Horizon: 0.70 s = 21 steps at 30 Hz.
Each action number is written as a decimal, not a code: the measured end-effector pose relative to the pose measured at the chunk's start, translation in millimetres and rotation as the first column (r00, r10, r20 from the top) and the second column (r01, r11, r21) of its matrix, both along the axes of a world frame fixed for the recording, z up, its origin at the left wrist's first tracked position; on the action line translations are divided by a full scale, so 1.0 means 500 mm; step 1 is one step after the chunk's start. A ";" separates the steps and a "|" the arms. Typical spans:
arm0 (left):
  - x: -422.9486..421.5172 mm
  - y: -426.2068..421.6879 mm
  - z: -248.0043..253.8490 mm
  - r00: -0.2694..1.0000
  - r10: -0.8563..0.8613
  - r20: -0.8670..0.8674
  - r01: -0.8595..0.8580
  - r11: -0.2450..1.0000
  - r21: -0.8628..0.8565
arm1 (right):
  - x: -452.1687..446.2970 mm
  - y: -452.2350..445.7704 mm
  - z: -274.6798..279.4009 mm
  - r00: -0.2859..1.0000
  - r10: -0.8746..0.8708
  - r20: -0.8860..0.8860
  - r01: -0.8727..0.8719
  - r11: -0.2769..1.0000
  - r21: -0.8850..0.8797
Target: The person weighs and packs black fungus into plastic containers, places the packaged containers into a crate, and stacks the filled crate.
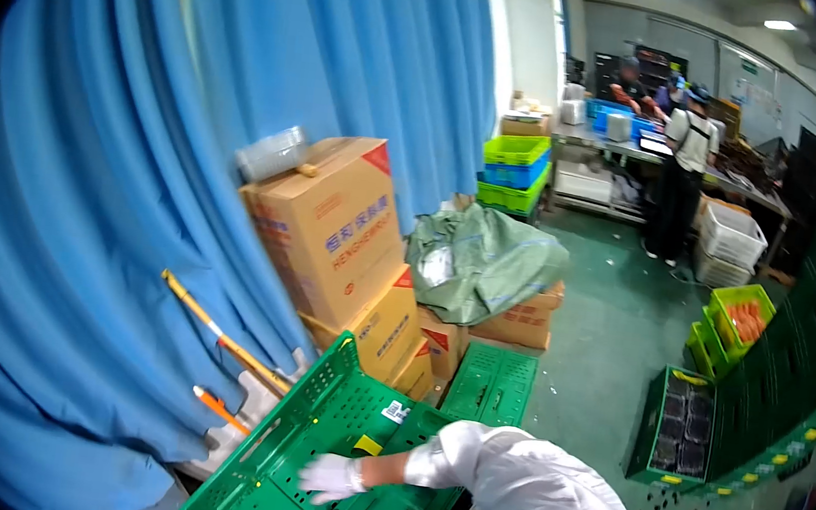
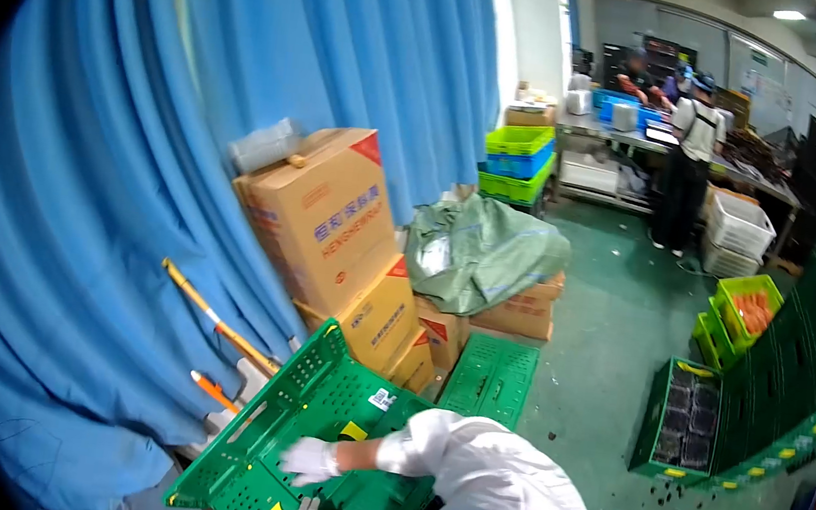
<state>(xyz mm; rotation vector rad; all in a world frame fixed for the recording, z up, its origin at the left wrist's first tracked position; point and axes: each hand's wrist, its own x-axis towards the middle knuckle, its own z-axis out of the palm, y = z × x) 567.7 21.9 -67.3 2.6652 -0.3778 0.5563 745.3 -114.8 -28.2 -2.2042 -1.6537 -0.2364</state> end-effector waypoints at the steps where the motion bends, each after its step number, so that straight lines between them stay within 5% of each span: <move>1: 0.033 0.031 -0.066 1.000 -0.007 -0.003 0.007 0.987 0.160 | 0.003 -0.040 -0.031 0.995 -0.057 -0.085 0.039 0.979 -0.202; 3: 0.063 0.030 -0.074 0.960 0.122 -0.251 -0.067 0.974 0.215 | 0.002 -0.120 -0.051 0.965 -0.209 -0.157 0.135 0.913 -0.385; 5: 0.108 0.042 -0.081 0.935 0.149 -0.321 -0.084 0.975 0.207 | 0.014 -0.167 -0.049 0.942 -0.262 -0.210 0.209 0.947 -0.244; 7: 0.161 0.068 -0.065 0.792 0.068 -0.607 0.028 0.989 0.147 | 0.008 -0.198 0.040 0.910 -0.342 -0.235 0.300 0.934 -0.197; 8: 0.137 0.055 0.060 0.849 -0.143 -0.508 0.100 0.989 -0.111 | 0.016 -0.201 0.085 0.899 -0.373 -0.229 0.335 0.923 -0.187; 11: 0.090 0.032 0.241 0.677 -0.495 -0.545 0.482 0.857 -0.181 | 0.049 -0.179 0.133 0.898 -0.359 -0.255 0.339 0.933 -0.120; 12: 0.059 0.024 0.236 0.597 -0.645 -0.476 0.522 0.764 -0.380 | 0.061 -0.165 0.129 0.909 -0.350 -0.227 0.325 0.935 -0.140; 13: 0.038 0.006 0.261 0.508 -0.792 -0.339 0.727 0.605 -0.324 | 0.067 -0.146 0.118 0.931 -0.327 -0.159 0.266 0.911 -0.315; 14: 0.012 -0.019 0.302 0.352 -0.846 -0.401 0.801 0.494 -0.340 | 0.065 -0.127 0.096 0.948 -0.302 -0.102 0.214 0.839 -0.501; 16: -0.003 -0.045 0.301 0.404 -0.742 -0.535 0.755 0.601 -0.264 | 0.047 -0.105 0.026 0.978 -0.097 -0.185 -0.057 0.728 -0.684; 17: 0.022 -0.034 0.265 0.351 -0.752 -0.558 0.663 0.621 -0.419 | 0.047 -0.099 -0.034 0.974 0.106 -0.199 -0.219 0.654 -0.724; 18: 0.051 -0.015 0.209 0.295 -0.763 -0.574 0.544 0.629 -0.556 | 0.048 -0.098 -0.087 0.923 0.130 -0.362 -0.373 0.532 -0.760; 19: 0.061 0.000 0.163 0.452 -0.730 -0.512 0.626 0.669 -0.400 | 0.017 -0.103 -0.096 0.942 -0.034 -0.334 -0.284 0.451 -0.846; 20: 0.059 0.010 0.097 0.451 -0.731 -0.512 0.628 0.667 -0.401 | -0.011 -0.113 -0.093 0.941 -0.190 -0.279 -0.203 0.342 -0.917; 21: 0.043 0.019 0.018 0.446 -0.742 -0.500 0.415 0.667 -0.619 | -0.010 -0.127 -0.095 0.941 -0.191 -0.278 -0.202 0.339 -0.919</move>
